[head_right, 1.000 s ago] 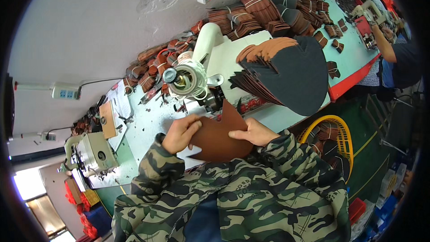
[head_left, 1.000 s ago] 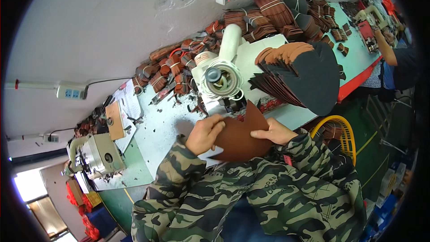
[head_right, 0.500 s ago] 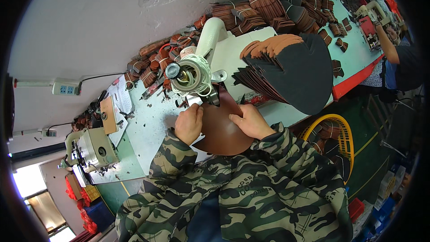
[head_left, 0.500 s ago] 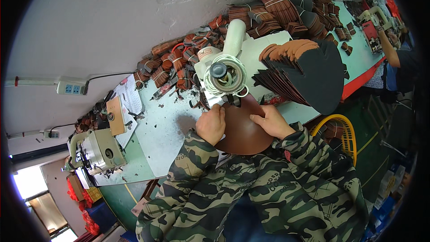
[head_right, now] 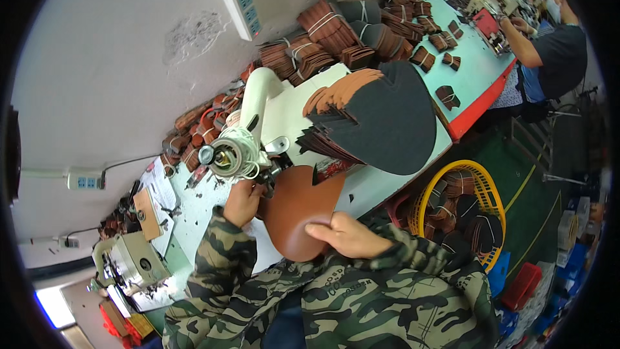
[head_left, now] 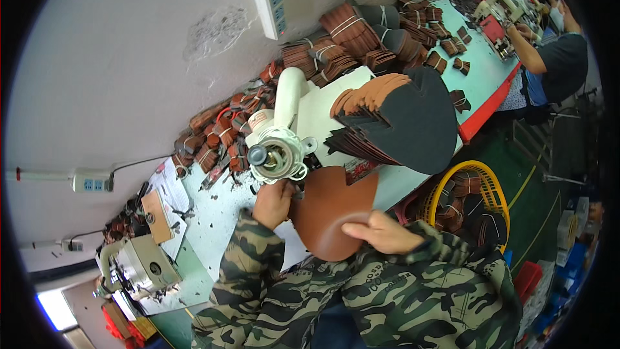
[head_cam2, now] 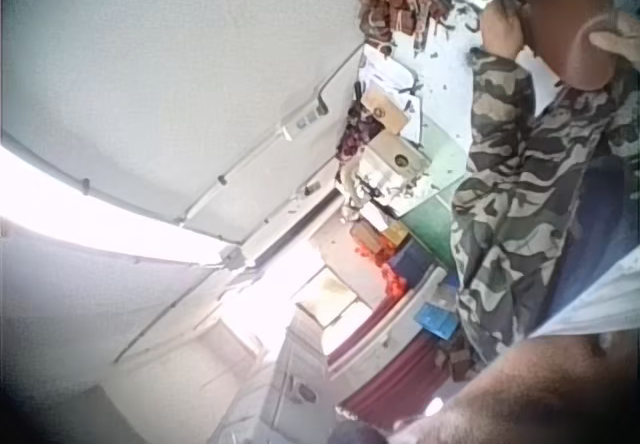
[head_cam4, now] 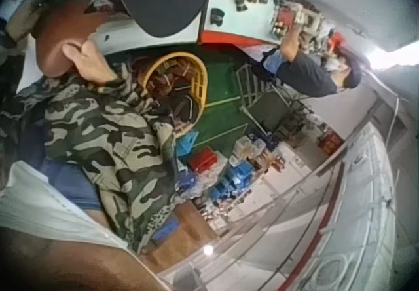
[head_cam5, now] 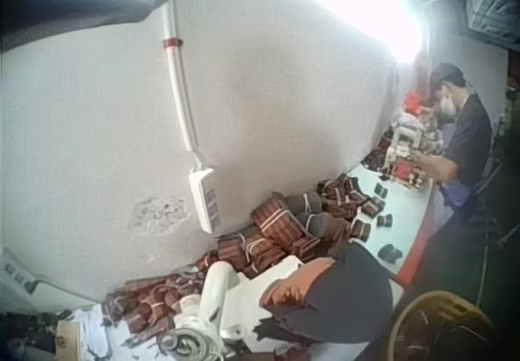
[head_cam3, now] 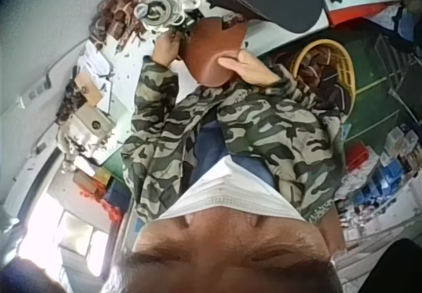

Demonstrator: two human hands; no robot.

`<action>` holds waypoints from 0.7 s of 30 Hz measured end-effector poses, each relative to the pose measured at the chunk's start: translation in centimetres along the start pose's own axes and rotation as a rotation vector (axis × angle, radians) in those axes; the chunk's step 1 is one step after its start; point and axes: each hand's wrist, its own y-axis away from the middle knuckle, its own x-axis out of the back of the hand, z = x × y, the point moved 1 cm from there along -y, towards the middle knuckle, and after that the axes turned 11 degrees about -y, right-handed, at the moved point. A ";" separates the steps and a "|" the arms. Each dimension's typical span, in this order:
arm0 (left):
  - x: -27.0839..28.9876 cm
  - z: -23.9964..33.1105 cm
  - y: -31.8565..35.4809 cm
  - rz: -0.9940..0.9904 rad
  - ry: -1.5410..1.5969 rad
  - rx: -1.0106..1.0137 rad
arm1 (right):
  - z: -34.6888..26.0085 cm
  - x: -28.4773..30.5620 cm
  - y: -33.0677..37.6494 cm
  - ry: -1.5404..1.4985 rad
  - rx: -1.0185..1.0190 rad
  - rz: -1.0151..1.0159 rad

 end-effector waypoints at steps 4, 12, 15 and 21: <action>-0.6 3.9 1.6 -0.223 0.585 0.298 | -10.5 0.6 4.8 0.269 1.218 0.538; -4.6 8.3 0.0 -0.050 0.779 0.142 | -12.7 13.9 3.2 0.627 0.618 0.711; -4.8 12.1 -3.2 0.023 1.130 0.189 | -11.9 21.0 -0.2 -0.173 0.169 0.531; -1.1 15.1 -6.5 0.367 0.426 -0.049 | -7.0 17.0 -2.4 -0.343 0.468 0.326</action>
